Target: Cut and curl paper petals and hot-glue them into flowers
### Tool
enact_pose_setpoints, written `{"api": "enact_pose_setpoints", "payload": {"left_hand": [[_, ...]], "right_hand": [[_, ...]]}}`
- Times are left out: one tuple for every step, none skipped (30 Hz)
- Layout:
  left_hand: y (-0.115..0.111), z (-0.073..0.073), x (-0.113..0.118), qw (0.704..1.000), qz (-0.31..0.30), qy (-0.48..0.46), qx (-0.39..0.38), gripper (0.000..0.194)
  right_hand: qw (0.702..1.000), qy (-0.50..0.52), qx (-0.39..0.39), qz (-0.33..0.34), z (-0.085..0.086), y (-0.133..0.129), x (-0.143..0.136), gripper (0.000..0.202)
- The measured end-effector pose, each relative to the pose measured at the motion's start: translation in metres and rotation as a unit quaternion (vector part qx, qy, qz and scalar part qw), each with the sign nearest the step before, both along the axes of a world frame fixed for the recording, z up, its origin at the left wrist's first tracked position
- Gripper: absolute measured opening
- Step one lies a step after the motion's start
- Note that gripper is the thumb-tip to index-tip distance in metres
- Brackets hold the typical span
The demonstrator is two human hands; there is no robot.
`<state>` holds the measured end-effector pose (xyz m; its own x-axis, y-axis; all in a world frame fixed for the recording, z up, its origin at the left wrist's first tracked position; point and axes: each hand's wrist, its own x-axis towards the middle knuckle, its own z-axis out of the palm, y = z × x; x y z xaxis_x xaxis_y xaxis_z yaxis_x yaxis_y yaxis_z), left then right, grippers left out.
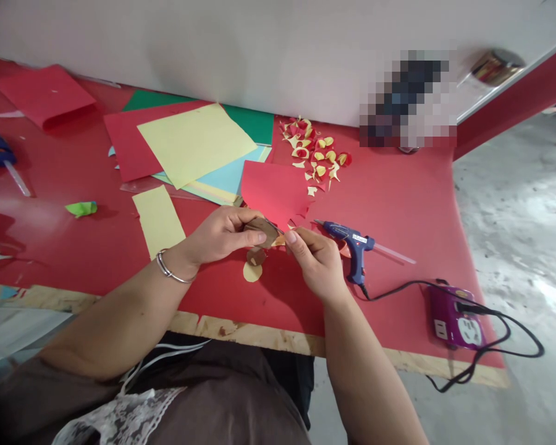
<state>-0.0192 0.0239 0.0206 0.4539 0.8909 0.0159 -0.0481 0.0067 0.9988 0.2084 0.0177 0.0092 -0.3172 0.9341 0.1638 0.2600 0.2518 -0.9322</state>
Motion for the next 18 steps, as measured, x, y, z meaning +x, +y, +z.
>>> {"api": "enact_pose_setpoints", "payload": {"left_hand": [[0.000, -0.001, 0.000, 1.000, 0.002, 0.004, 0.002, 0.015], [0.000, -0.001, -0.001, 1.000, 0.003, 0.007, 0.005, 0.015], [0.000, -0.001, -0.001, 1.000, 0.001, 0.009, 0.008, 0.015], [0.000, -0.001, -0.002, 1.000, -0.002, 0.009, 0.010, 0.015], [0.000, -0.001, -0.002, 1.000, -0.004, 0.009, 0.012, 0.015], [0.000, -0.001, -0.002, 1.000, -0.006, 0.009, 0.013, 0.015], [0.000, -0.001, -0.002, 1.000, -0.007, 0.007, 0.011, 0.015], [0.000, -0.001, -0.002, 1.000, -0.009, 0.003, 0.007, 0.015], [0.000, -0.001, -0.002, 1.000, -0.010, -0.003, 0.000, 0.016], [0.000, -0.001, -0.001, 1.000, -0.009, -0.011, -0.008, 0.017], [0.000, -0.001, -0.001, 1.000, -0.005, -0.019, -0.014, 0.018], [0.000, -0.002, 0.000, 0.999, 0.004, -0.027, -0.017, 0.019], [0.000, -0.002, 0.001, 0.999, 0.016, -0.033, -0.016, 0.019], [0.000, -0.003, 0.002, 0.999, 0.028, -0.040, -0.015, 0.019], [-0.001, -0.004, 0.003, 0.998, 0.040, -0.048, -0.015, 0.019], [-0.001, -0.004, 0.005, 0.997, 0.048, -0.056, -0.017, 0.019], [-0.001, -0.005, 0.006, 0.996, 0.054, -0.064, -0.021, 0.019], [-0.001, -0.005, 0.007, 0.995, 0.057, -0.073, -0.026, 0.020]], "right_hand": [[1.000, 0.001, 0.001, 0.002, 0.001, 0.000, 0.000, 0.062], [1.000, 0.001, 0.001, 0.002, 0.002, 0.000, -0.001, 0.062], [1.000, -0.001, -0.001, 0.002, 0.002, 0.000, -0.001, 0.062], [1.000, -0.003, -0.003, 0.002, 0.003, 0.000, -0.002, 0.062], [1.000, -0.005, -0.005, 0.001, 0.003, 0.000, -0.002, 0.062], [1.000, -0.006, -0.007, -0.001, 0.003, -0.001, -0.002, 0.062], [1.000, -0.007, -0.008, -0.004, 0.002, -0.001, -0.001, 0.062], [1.000, -0.008, -0.009, -0.008, 0.002, -0.001, -0.001, 0.063], [1.000, -0.009, -0.010, -0.013, 0.000, -0.001, -0.001, 0.063], [1.000, -0.008, -0.012, -0.019, -0.001, -0.001, 0.000, 0.063], [0.999, -0.005, -0.017, -0.026, -0.003, -0.001, 0.000, 0.063], [0.999, 0.000, -0.024, -0.035, -0.005, -0.001, 0.000, 0.063], [0.998, 0.005, -0.030, -0.046, -0.008, 0.000, 0.000, 0.063], [0.998, 0.010, -0.034, -0.059, -0.010, 0.000, 0.001, 0.063], [0.997, 0.014, -0.035, -0.071, -0.013, 0.001, 0.001, 0.062], [0.996, 0.014, -0.033, -0.082, -0.014, 0.001, 0.001, 0.062], [0.996, 0.012, -0.030, -0.089, -0.016, 0.002, 0.001, 0.062], [0.995, 0.009, -0.027, -0.092, -0.016, 0.002, 0.002, 0.062]]}}
